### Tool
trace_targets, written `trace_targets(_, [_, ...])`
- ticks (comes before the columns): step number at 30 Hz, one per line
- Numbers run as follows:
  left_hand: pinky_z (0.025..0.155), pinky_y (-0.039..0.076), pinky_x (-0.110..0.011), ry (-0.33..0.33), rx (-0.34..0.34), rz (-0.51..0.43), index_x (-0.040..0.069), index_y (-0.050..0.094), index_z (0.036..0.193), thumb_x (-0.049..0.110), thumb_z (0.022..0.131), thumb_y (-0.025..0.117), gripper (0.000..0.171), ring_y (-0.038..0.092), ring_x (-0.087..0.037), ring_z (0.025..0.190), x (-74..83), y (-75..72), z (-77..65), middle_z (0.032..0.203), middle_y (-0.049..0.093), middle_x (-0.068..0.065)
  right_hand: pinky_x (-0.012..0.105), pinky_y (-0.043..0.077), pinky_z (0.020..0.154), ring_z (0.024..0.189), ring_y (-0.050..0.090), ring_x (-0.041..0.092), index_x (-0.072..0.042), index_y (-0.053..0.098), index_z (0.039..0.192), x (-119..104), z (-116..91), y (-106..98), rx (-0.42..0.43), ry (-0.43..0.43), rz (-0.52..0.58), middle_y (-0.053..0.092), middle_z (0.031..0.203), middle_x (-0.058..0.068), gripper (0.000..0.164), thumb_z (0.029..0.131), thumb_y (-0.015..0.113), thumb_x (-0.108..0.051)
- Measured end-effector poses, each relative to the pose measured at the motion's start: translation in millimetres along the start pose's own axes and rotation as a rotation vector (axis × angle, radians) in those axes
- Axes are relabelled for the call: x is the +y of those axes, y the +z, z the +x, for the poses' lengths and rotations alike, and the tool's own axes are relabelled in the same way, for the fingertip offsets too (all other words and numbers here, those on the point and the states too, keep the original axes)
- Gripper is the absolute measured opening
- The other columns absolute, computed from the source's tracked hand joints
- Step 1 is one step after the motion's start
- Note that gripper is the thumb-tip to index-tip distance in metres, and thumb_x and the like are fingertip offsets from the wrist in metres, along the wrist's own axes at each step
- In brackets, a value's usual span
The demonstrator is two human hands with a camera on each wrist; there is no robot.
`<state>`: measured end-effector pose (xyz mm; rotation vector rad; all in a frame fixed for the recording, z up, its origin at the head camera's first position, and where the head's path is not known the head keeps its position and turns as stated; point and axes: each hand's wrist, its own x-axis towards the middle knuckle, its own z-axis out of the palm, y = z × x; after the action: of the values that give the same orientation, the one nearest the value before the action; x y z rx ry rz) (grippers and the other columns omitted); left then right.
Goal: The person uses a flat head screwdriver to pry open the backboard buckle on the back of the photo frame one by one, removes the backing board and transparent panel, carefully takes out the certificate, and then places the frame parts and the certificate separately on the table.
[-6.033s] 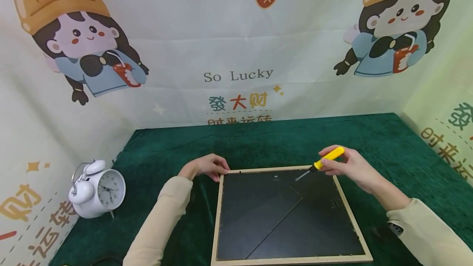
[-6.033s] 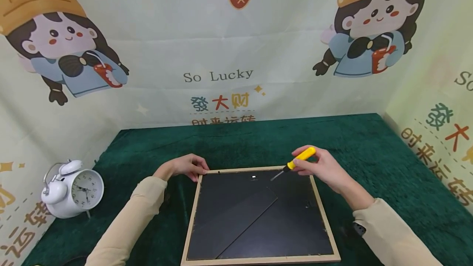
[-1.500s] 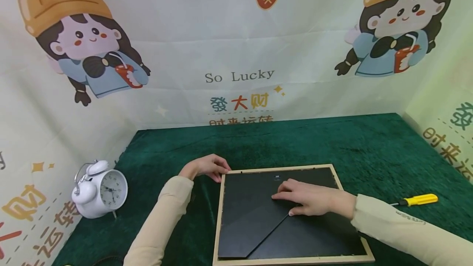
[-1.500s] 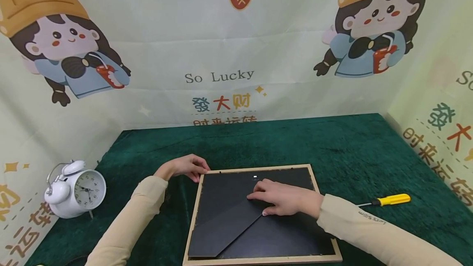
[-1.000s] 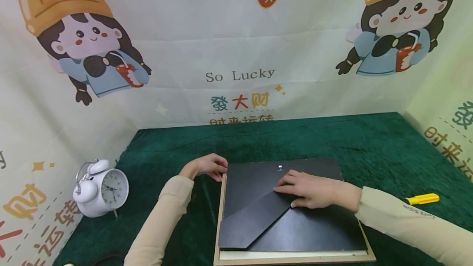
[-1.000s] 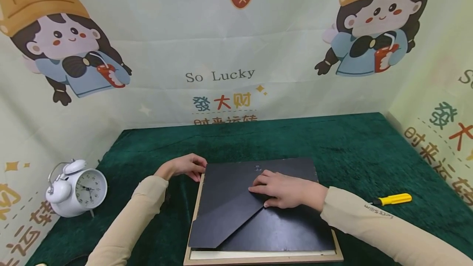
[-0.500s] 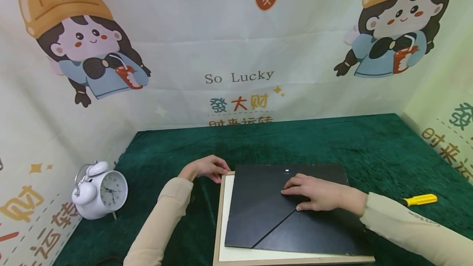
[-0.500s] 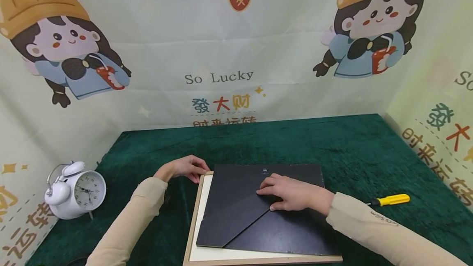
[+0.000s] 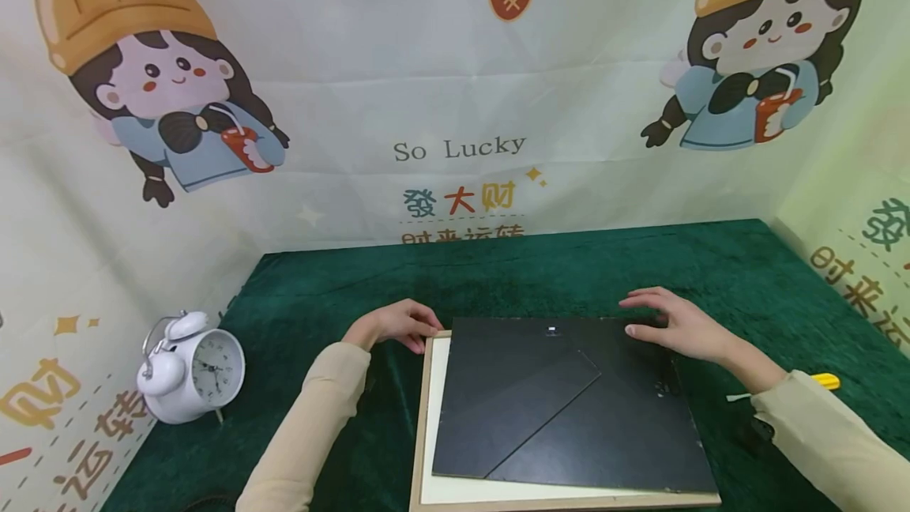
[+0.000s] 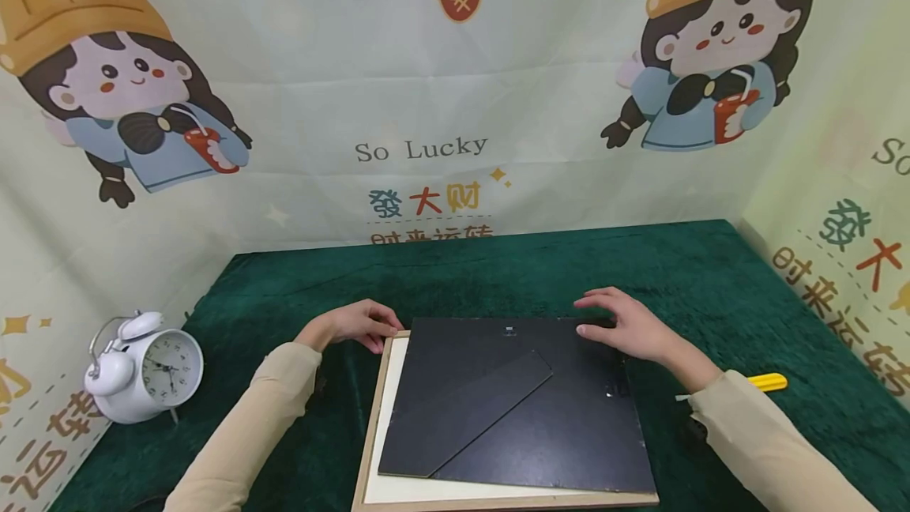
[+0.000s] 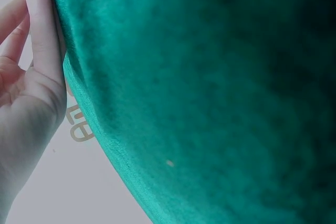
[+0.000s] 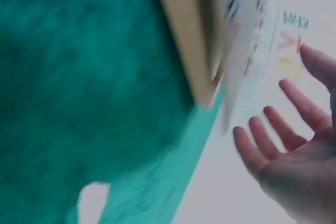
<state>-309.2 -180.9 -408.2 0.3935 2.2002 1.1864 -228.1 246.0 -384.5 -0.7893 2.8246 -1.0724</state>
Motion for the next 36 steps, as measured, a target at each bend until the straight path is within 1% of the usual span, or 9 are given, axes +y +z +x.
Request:
trace_targets(4, [0.059,0.051,-0.031,0.010,-0.011,0.002,-0.002,0.061,0.098,0.008,0.088,0.053,0.016,0.057,-0.015,0.058,-1.6,-0.2,0.1,0.080,0.060,-0.011,0.047,0.043,0.076,0.107,0.040,0.041,0.006,0.037,0.128,18.3,-8.3,-7.4,-0.061,0.163,0.153,0.032,0.124,0.028,0.055,0.087,0.056,-0.027])
trace_targets(9, [0.059,0.051,-0.031,0.018,-0.013,0.007,-0.002,0.061,0.097,0.008,0.088,0.053,0.015,0.057,-0.015,0.058,-2.3,0.1,0.0,0.080,0.060,-0.011,0.040,0.047,0.074,0.092,0.052,0.032,0.003,0.021,0.136,40.0,-12.7,-7.4,-0.185,0.296,0.469,0.044,0.109,0.023,0.064,0.088,0.056,-0.022])
trace_targets(14, [0.060,0.051,-0.031,0.018,-0.010,0.007,-0.002,0.061,0.097,0.008,0.088,0.053,0.015,0.057,-0.015,0.058,-1.7,0.2,-0.5,0.081,0.060,-0.011,0.040,0.047,0.074,0.082,0.057,0.030,0.000,0.016,0.137,50.2,-16.0,-7.7,-0.275,0.275,0.661,0.053,0.097,0.017,0.061,0.090,0.052,-0.014])
trace_targets(19, [0.060,0.051,-0.031,0.023,-0.021,0.002,-0.003,0.061,0.098,0.008,0.088,0.053,0.017,0.057,-0.015,0.058,-1.6,0.3,-0.7,0.080,0.059,-0.011,0.039,0.047,0.073,0.075,0.055,0.021,-0.003,0.018,0.135,53.0,-16.7,-8.7,-0.307,0.236,0.741,0.050,0.090,0.012,0.057,0.089,0.051,-0.009])
trace_targets(23, [0.060,0.051,-0.031,0.022,-0.024,-0.002,-0.003,0.061,0.097,0.008,0.088,0.053,0.016,0.057,-0.015,0.058,-1.7,0.8,-0.5,0.081,0.060,-0.011,0.035,0.047,0.069,0.071,0.052,0.015,-0.011,0.028,0.133,53.2,-20.7,-11.0,-0.259,0.200,0.777,0.044,0.080,0.004,0.049,0.090,0.049,-0.007])
trace_targets(25, [0.060,0.051,-0.031,0.019,-0.018,0.000,-0.003,0.061,0.097,0.008,0.088,0.053,0.016,0.057,-0.015,0.058,-1.2,0.9,-0.6,0.081,0.060,-0.011,0.035,0.048,0.069,0.073,0.054,0.015,-0.017,0.032,0.132,52.3,-24.5,-13.4,-0.224,0.171,0.806,0.047,0.080,0.003,0.045,0.091,0.048,-0.005])
trace_targets(30, [0.060,0.051,-0.031,0.023,-0.016,0.009,-0.003,0.061,0.097,0.008,0.088,0.053,0.016,0.057,-0.015,0.058,0.4,0.5,-1.1,0.080,0.060,-0.010,0.032,0.048,0.069,0.072,0.055,0.013,-0.027,0.038,0.125,53.4,-38.5,-22.5,-0.094,0.124,0.832,0.048,0.074,-0.004,0.043,0.091,0.045,-0.002])
trace_targets(32, [0.060,0.051,-0.031,0.028,-0.019,0.017,-0.003,0.061,0.097,0.009,0.088,0.053,0.017,0.057,-0.015,0.058,0.9,0.5,-1.6,0.080,0.059,-0.010,0.030,0.048,0.066,0.069,0.054,0.012,-0.030,0.040,0.122,55.8,-46.3,-27.0,-0.022,0.136,0.822,0.045,0.070,-0.006,0.042,0.091,0.045,-0.002])
trace_targets(36, [0.062,0.051,-0.031,0.037,-0.036,0.024,-0.002,0.061,0.100,0.009,0.087,0.055,0.018,0.057,-0.016,0.060,1.6,0.2,-3.0,0.083,0.058,-0.011,0.026,0.049,0.066,0.072,0.057,0.012,-0.033,0.043,0.118,63.3,-63.6,-37.4,0.109,0.186,0.847,0.054,0.078,-0.006,0.041,0.091,0.045,-0.002])
